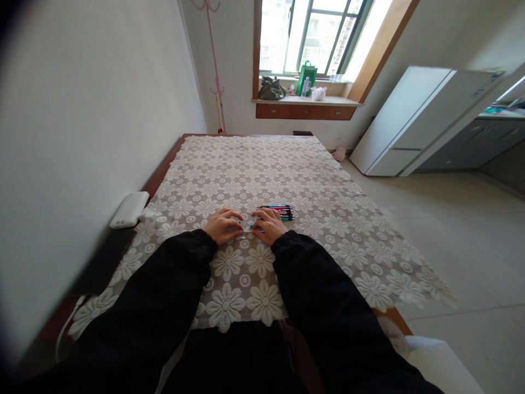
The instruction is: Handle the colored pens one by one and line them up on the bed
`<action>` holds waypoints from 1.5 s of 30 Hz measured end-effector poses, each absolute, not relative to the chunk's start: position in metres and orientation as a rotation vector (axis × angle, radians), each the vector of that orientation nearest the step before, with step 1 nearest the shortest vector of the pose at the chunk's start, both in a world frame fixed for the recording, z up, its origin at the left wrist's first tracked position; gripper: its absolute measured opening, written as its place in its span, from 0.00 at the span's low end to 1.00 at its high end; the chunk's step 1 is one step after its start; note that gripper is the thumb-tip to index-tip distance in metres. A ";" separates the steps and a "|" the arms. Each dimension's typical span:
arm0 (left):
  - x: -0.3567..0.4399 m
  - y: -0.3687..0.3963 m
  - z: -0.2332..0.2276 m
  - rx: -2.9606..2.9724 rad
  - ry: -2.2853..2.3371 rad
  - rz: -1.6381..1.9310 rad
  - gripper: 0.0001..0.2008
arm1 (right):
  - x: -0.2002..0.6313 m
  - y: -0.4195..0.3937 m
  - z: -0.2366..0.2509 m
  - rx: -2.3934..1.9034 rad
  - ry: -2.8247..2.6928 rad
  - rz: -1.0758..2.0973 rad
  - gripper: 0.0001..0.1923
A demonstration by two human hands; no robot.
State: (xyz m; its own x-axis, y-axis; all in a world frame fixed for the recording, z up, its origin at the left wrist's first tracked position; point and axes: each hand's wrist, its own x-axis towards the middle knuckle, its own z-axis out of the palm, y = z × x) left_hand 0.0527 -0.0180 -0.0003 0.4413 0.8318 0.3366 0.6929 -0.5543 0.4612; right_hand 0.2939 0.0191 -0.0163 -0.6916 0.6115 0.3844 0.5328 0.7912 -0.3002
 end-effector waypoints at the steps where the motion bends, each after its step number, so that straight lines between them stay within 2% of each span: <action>1: 0.052 -0.019 0.001 2.422 1.333 0.819 0.04 | 0.294 0.019 -0.017 -0.861 -2.507 0.228 0.02; 4: 0.049 -0.020 0.004 2.335 1.439 0.949 0.09 | 0.295 0.020 -0.017 -0.875 -2.489 0.237 0.02; 7: 0.046 -0.019 0.002 2.313 1.555 0.916 0.13 | 0.295 0.021 -0.016 -0.880 -2.461 0.242 0.03; 12: 0.043 -0.015 -0.006 2.332 1.594 0.779 0.05 | 0.298 0.021 -0.014 -0.920 -2.409 0.217 0.03; 45: 0.046 -0.016 -0.005 2.400 1.475 0.696 0.06 | 0.298 0.023 -0.019 -0.832 -2.395 0.178 0.02</action>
